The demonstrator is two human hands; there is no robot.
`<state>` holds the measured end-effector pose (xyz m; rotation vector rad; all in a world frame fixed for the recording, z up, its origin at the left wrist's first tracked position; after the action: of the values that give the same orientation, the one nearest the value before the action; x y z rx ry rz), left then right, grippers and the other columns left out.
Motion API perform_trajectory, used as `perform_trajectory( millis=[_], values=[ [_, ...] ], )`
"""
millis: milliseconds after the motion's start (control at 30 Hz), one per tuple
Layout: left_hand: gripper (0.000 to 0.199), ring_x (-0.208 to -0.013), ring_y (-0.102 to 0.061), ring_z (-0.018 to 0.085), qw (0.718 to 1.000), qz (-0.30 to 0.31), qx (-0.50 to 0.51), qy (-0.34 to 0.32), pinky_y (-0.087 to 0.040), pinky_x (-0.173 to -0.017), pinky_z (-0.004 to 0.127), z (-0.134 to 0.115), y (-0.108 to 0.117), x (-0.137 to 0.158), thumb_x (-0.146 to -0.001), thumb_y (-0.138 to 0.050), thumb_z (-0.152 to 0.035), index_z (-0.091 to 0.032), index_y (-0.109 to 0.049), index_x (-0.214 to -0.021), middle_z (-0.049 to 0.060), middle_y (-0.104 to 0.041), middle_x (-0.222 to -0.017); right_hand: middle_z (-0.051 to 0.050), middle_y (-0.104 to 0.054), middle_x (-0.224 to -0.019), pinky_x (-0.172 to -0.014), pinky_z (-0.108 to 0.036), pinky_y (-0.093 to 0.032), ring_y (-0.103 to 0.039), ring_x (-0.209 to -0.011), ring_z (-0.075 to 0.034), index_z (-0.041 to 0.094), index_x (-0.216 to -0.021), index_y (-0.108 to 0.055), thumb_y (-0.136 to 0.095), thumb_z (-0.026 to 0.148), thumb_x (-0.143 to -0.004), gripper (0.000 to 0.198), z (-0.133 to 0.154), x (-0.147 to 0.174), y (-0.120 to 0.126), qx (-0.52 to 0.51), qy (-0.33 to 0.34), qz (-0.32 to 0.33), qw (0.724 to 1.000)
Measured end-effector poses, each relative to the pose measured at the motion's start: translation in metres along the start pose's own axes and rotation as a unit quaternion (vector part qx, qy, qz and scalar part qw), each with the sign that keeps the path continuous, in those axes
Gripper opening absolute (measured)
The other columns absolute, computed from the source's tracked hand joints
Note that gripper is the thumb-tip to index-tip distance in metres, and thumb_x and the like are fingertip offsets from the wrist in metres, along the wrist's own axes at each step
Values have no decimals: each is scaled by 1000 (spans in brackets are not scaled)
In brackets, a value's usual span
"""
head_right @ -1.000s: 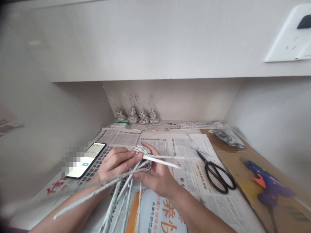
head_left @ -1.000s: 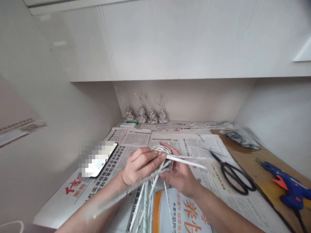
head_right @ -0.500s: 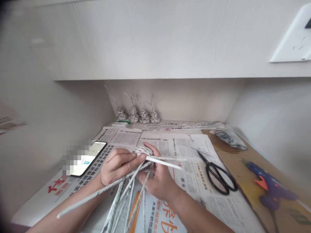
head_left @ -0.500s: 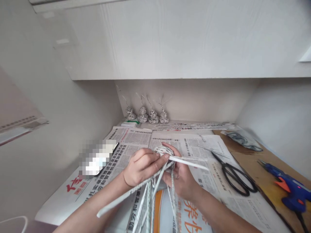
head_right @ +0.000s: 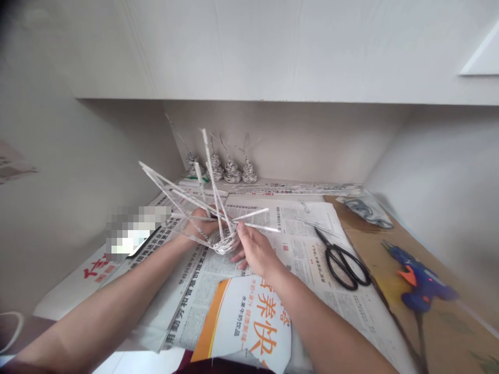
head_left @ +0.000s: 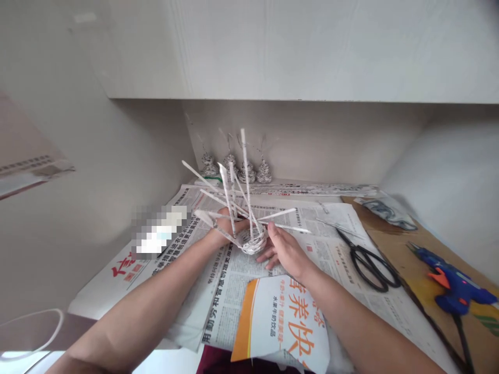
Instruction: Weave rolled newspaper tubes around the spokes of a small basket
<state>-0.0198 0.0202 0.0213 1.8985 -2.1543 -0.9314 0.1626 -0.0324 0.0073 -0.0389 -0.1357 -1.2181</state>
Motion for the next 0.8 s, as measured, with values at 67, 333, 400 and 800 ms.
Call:
perform_trajectory(
  millis=[67,333,400,800],
  values=[
    [12,-70,-68,21,1000,-4,-24,-2,-55,-67,32,2,-2,-1,-74,-69,-23,-13,-73,-78,7,-74,-77,-7,-64,-90,-41,-23,-52,-70,-61,-17,19,-98,-54,-39,70,-87,55,-4,-3,-1,-6,-14,-9,1000],
    [8,-70,-68,21,998,14,-36,-47,-55,-68,31,7,-10,-1,-74,-65,-18,-15,-73,-76,5,-74,-76,-2,-64,-73,-40,-22,-52,-68,-53,-16,18,-95,-54,-45,60,-90,43,-12,-9,-3,-35,-32,-30,998],
    [10,-73,-68,22,998,17,-22,-48,-55,-67,30,9,-12,0,-74,-66,-21,-15,-74,-77,7,-74,-79,-2,-64,-69,-41,-23,-54,-68,-54,-16,17,-92,-55,-45,59,-90,43,-14,-10,-3,-31,-32,-37,998],
    [13,-81,-67,18,993,-20,-42,-110,-52,-76,29,4,-11,6,-81,-63,-23,-16,-74,-83,6,-72,-88,0,-62,-64,-47,-27,-57,-62,-51,-13,18,-91,-58,-49,51,-91,35,-14,-13,-2,-77,-43,-65,994]
  ],
)
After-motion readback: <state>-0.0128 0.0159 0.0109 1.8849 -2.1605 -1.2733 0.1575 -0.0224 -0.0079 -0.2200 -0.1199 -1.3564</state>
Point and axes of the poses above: each hand's wrist, its own x-axis away from the middle knuckle, its own y-axis out of the back of the hand, z = x × y, the point moved 1 cm from there along -x, towards the middle knuckle
